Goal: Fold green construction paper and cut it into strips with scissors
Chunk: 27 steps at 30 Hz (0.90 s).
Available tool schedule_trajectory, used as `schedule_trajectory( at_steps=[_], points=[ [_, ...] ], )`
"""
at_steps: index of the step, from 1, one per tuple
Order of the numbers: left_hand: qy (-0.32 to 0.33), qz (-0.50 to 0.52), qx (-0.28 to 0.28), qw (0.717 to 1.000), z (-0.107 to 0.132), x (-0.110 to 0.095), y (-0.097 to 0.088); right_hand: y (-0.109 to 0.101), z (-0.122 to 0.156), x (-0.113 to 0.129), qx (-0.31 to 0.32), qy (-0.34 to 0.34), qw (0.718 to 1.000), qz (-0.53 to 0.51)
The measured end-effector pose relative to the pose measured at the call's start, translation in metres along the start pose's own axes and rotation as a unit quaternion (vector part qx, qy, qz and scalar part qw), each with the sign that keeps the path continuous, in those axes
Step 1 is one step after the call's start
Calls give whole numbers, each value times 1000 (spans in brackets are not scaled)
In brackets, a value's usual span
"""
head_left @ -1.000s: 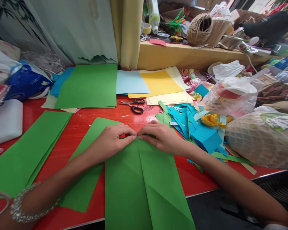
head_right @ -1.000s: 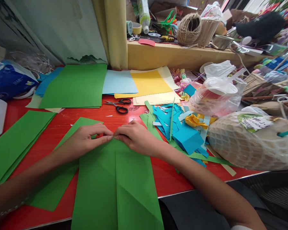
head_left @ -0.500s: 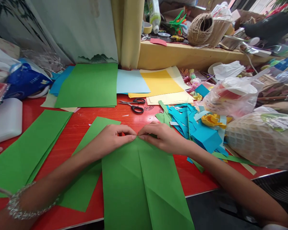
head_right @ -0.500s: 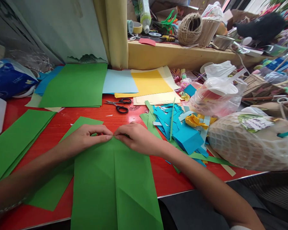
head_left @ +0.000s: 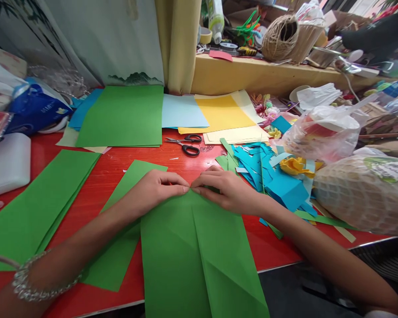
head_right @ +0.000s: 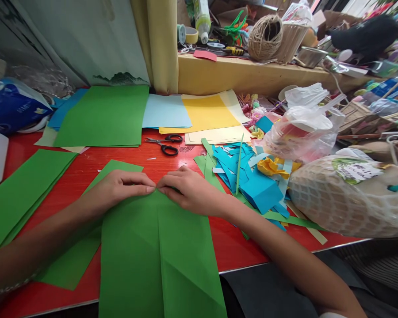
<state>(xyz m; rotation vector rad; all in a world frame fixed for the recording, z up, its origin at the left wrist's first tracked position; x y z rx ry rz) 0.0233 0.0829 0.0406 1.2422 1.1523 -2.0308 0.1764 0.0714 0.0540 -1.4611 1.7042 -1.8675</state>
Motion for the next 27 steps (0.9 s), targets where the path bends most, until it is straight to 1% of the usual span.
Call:
schedule_trajectory(
  at_steps=[3,5,8,11,14,19,27],
  points=[
    [3,-7,0,1000,0,0,-1,0,0,-1,0,3,1000,-1],
    [27,-51,-11,998,1,-2,-1,0,-1,-3,2,15,1000,-21],
    [67,-123,-32,990,2,-6,-1,0,-1,-8,3,57,997,-60],
    [78,-153,-36,984,3,-8,1,1,-1,-12,1,86,993,-86],
    [87,-178,-33,980,3,-9,3,3,-1,-13,13,91,991,-95],
    [95,-187,-33,977,3,-8,3,7,0,-14,32,101,989,-107],
    [72,-185,-33,980,2,-7,3,9,0,-13,38,112,985,-122]
  ],
)
Point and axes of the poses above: each hand's wrist, its own z-axis away from the middle knuckle, its own y-axis out of the palm, x = y × z, the point moved 4 cm from there along -z, towards the middle knuckle, and after that the axes turned 2 degrees about x, right-handed, at the moved point
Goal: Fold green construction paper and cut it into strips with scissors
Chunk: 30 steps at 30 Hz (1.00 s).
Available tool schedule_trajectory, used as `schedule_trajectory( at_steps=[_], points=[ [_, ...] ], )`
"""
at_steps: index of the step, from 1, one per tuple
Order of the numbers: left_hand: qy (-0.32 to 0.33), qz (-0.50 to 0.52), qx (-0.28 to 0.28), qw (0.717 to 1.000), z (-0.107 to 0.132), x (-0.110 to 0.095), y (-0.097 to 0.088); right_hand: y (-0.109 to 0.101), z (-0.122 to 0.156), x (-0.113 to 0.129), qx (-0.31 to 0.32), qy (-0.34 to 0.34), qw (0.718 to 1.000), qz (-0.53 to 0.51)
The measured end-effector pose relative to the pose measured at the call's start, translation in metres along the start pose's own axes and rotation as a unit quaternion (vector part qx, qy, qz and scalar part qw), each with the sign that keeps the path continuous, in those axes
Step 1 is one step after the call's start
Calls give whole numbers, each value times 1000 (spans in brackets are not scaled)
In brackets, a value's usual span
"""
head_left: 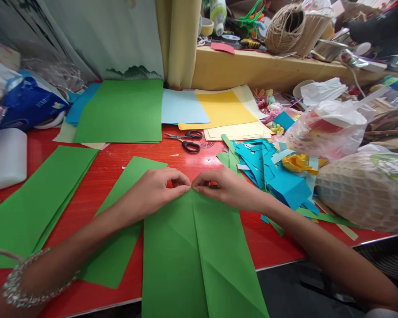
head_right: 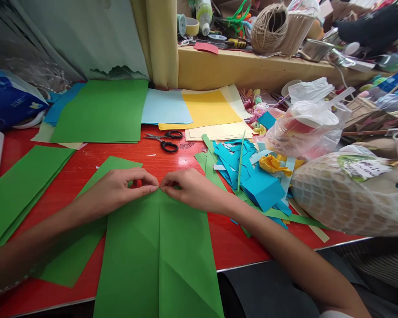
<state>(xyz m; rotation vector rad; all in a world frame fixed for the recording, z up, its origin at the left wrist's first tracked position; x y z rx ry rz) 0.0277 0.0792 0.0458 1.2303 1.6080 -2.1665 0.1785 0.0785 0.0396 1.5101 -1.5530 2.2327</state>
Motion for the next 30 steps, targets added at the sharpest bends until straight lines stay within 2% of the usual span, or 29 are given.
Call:
schedule_trajectory(
  at_steps=[9,16,21,30],
  points=[
    [13,-26,24,999,-1,4,3,3,-1,1,4,1,1000,26],
    [69,-53,33,996,1,1,7,8,-1,0,5,-7,1000,28],
    [17,-16,24,999,0,5,5,7,0,2,-5,-18,999,42],
    [-63,80,45,994,-3,12,7,7,1,3,-12,-67,994,84]
  ],
)
Point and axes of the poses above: each hand's wrist, its own z-axis away from the middle knuckle, its own y-axis out of the palm, x = y × z, the point moved 4 cm from there along -z, towards the middle knuckle, and after that the axes turned 2 degrees about x, right-handed, at the moved point
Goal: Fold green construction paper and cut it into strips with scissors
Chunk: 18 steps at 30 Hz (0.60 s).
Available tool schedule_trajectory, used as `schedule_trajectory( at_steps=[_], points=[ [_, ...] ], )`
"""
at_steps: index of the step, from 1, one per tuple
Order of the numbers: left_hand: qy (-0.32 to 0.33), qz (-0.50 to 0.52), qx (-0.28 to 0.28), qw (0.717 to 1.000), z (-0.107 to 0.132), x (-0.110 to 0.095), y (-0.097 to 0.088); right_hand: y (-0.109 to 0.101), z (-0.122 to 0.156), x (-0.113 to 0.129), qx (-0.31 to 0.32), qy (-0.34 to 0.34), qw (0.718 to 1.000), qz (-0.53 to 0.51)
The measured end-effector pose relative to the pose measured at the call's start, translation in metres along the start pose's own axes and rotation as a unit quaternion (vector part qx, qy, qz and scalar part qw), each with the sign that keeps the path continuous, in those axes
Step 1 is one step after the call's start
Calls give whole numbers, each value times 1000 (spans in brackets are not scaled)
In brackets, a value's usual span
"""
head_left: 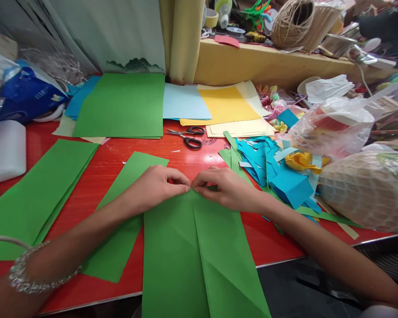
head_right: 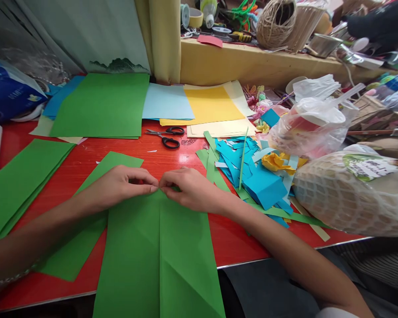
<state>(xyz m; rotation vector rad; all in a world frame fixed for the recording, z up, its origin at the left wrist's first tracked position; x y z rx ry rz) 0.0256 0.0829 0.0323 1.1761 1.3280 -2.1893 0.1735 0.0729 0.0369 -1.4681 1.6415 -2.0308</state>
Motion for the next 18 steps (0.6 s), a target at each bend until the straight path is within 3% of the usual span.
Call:
schedule_trajectory(
  at_steps=[7,11,14,18],
  points=[
    [-18,43,11,999,-3,5,1,-3,0,1,-1,-1,1000,-16],
    [3,11,3,1000,-3,4,-1,-5,-1,-3,-5,13,1000,-24],
    [64,-88,-48,993,-3,0,-5,-4,-2,-10,-4,24,1000,-1],
    [137,-200,-138,960,-7,4,-9,0,-4,-18,-22,3,996,86]
  ],
)
Point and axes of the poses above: each hand's wrist, its own z-axis away from the middle knuckle, its own y-axis out of the palm, x = y × z, the point moved 4 cm from there along -z, towards the middle knuckle, and after that the axes turned 2 degrees about x, right-handed, at the moved point
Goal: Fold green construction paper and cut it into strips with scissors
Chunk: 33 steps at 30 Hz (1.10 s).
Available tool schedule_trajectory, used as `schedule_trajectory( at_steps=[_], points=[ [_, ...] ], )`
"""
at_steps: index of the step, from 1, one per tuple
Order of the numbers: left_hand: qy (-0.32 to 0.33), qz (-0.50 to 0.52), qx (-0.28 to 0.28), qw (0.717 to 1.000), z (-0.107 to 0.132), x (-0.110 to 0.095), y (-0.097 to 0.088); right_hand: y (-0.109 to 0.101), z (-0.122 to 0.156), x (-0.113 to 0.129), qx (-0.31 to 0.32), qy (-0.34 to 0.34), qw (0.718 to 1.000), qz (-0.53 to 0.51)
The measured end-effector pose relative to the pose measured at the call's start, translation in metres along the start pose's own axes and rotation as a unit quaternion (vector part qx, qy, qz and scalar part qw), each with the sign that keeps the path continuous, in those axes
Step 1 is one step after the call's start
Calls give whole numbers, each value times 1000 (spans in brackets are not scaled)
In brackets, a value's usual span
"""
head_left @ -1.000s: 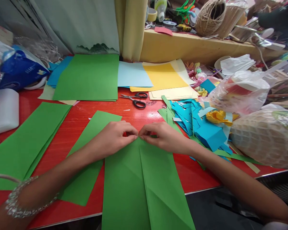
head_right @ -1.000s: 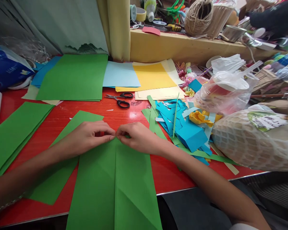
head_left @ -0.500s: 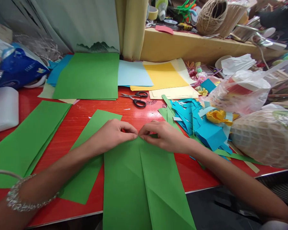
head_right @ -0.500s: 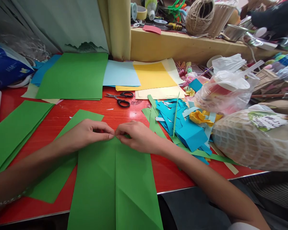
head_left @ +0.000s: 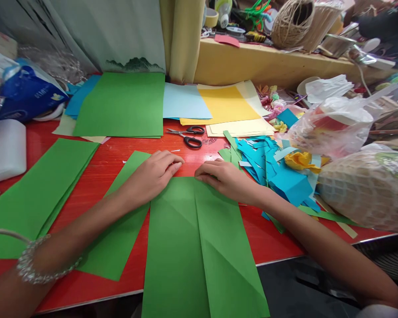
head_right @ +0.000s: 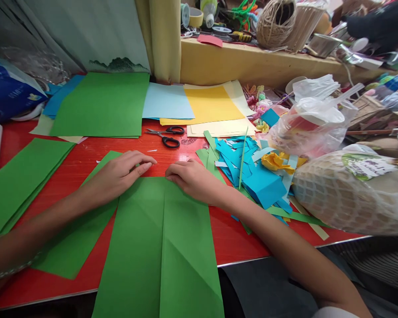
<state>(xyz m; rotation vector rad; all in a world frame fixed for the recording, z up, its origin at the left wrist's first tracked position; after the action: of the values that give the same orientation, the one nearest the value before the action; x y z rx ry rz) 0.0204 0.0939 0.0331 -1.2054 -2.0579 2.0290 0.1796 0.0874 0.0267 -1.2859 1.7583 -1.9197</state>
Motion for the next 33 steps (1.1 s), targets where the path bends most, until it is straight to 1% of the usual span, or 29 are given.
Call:
schedule_trajectory(
  at_steps=[3,5,7,8,9,10,11,13,14,16,18,20,23,27,33],
  points=[
    [23,-78,-53,995,-2,17,3,-1,-2,-4,-20,-9,997,76],
    [33,-160,-77,984,-3,30,3,-8,-2,-4,-50,-7,992,113],
    [33,-242,-87,966,-4,41,-2,-19,2,1,-82,8,988,132],
    [29,-275,-91,957,-5,44,-6,-23,5,5,-86,19,986,139],
    [25,-300,-94,949,-5,45,-11,-24,9,10,-75,29,986,148],
    [21,-314,-94,945,-4,44,-16,-22,14,15,-48,32,986,158],
    [20,-315,-93,944,-4,41,-20,-17,20,21,-8,26,986,165],
    [37,-282,-73,956,0,30,-24,-3,30,31,66,2,985,158],
    [53,-255,-51,964,3,24,-22,5,33,34,94,-10,984,149],
    [94,-211,11,973,10,12,-12,15,36,32,118,-13,983,141],
    [128,-199,64,970,18,4,2,19,31,25,117,-10,983,139],
    [152,-208,78,963,25,3,12,20,25,17,105,-6,986,130],
    [167,-220,57,959,31,5,19,21,17,12,69,8,991,117],
    [158,-241,37,957,33,3,20,26,15,13,15,27,991,134],
    [157,-260,20,952,35,-10,24,29,15,13,10,32,989,143]
  ],
)
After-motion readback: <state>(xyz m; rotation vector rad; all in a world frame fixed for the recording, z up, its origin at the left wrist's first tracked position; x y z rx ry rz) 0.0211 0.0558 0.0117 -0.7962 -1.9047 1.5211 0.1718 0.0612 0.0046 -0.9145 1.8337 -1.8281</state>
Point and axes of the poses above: each hand's wrist, its own z-axis away from the middle knuckle, its own y-axis out of the palm, x = y × z, the point moved 4 cm from there along -z, towards the middle knuckle, and after that the axes turned 2 degrees about x, right-handed, at the moved point
